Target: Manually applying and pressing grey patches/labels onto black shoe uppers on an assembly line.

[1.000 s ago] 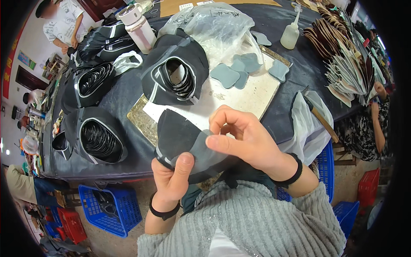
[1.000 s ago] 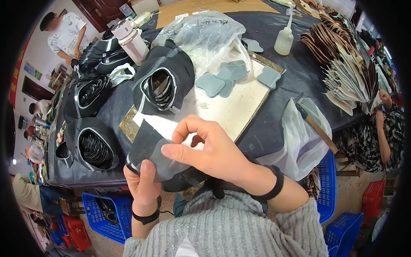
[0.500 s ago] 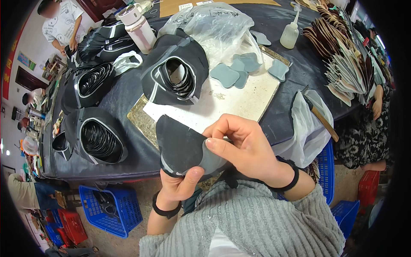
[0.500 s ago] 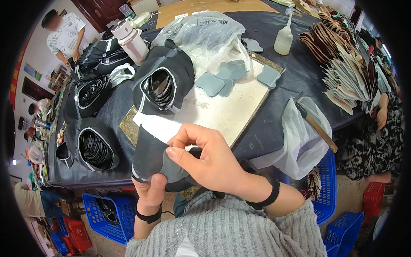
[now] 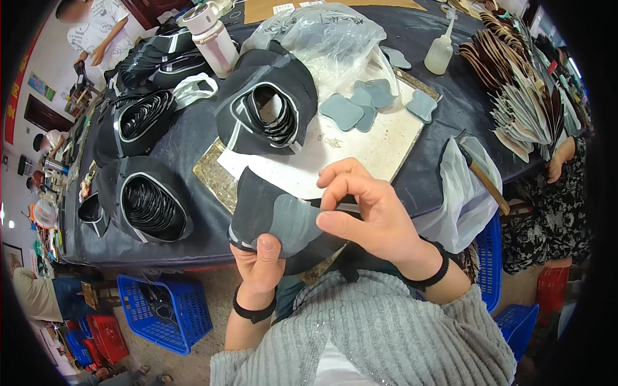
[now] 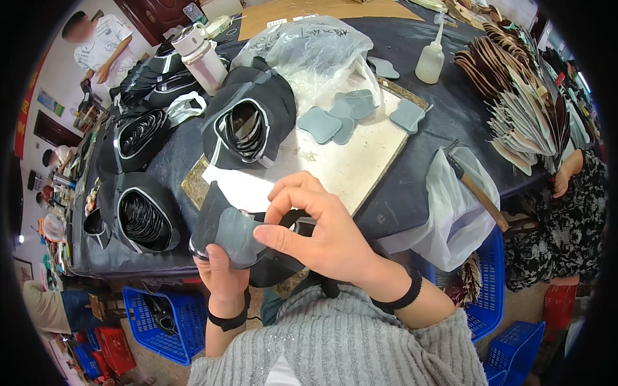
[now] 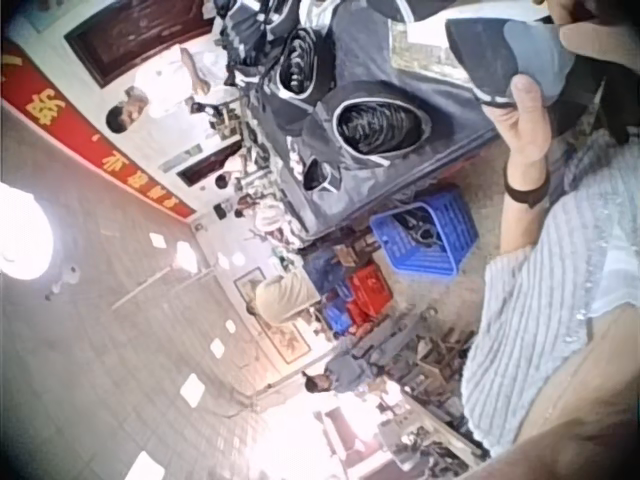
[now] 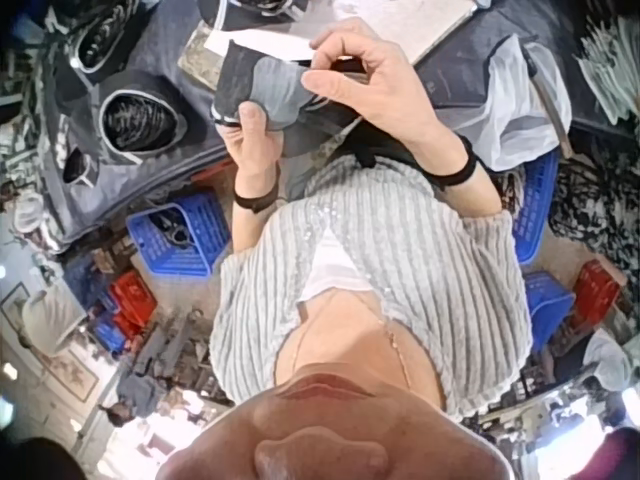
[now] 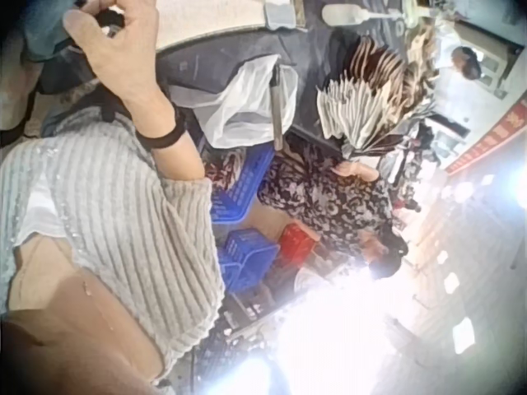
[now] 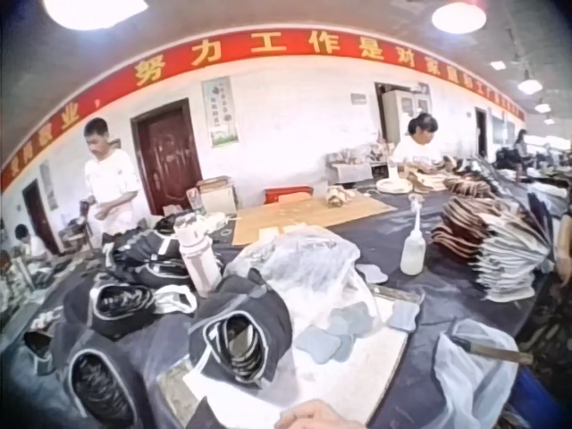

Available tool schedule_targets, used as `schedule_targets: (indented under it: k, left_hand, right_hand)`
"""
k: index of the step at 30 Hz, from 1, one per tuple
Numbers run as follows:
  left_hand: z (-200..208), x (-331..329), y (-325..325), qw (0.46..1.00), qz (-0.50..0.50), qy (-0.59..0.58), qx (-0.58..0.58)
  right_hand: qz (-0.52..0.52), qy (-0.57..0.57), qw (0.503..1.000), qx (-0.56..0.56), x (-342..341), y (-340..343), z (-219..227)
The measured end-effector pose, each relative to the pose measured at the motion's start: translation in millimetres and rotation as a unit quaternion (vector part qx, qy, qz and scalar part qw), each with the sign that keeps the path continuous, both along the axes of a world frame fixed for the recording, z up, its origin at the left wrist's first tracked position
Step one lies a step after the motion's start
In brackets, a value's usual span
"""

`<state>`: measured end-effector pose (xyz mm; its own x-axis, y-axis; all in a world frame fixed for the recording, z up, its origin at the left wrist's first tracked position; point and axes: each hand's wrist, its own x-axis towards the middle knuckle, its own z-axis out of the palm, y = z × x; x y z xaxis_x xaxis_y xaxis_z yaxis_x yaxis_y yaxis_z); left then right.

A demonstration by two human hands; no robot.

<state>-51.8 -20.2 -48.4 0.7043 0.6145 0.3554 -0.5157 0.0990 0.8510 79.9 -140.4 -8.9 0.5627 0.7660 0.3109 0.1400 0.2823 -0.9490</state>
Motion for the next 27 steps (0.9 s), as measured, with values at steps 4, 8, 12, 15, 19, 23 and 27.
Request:
schedule_targets:
  k: [4, 8, 12, 15, 19, 23, 27]
  left_hand:
    - [3.5, -0.6, -1.4, 1.0, -0.013, -0.009, -0.024]
    - [10.3, -4.0, -7.8, 0.997, -0.011, 0.033, -0.07]
    - [15.8, -0.5, -13.6, 0.988, -0.015, 0.056, -0.14]
    - [20.1, -1.0, -6.0, 0.986, -0.084, 0.032, -0.143]
    - [26.5, 1.7, 4.1, 0.994, -0.052, 0.085, -0.044]
    - [33.6, 3.8, 9.7, 0.991, -0.1, 0.068, -0.061]
    - [40.2, 6.0, 9.1, 0.964, -0.162, 0.029, -0.209]
  right_hand:
    - [0.075, 0.09, 0.993, 0.014, -3.4, -0.1, 3.4]
    - [0.12, 0.085, 0.989, 0.018, -0.7, -5.1, 3.1]
    - [0.125, 0.15, 0.975, 0.107, -2.8, -2.4, 3.7]
    - [0.169, 0.212, 0.956, 0.113, -2.4, -3.0, 5.4]
    - [0.193, 0.314, 0.93, 0.011, 4.8, 1.5, 9.5]
    - [0.226, 0.279, 0.933, -0.013, -0.8, 5.0, 5.7]
    - [0.192, 0.424, 0.884, 0.037, -10.8, 9.2, 2.2]
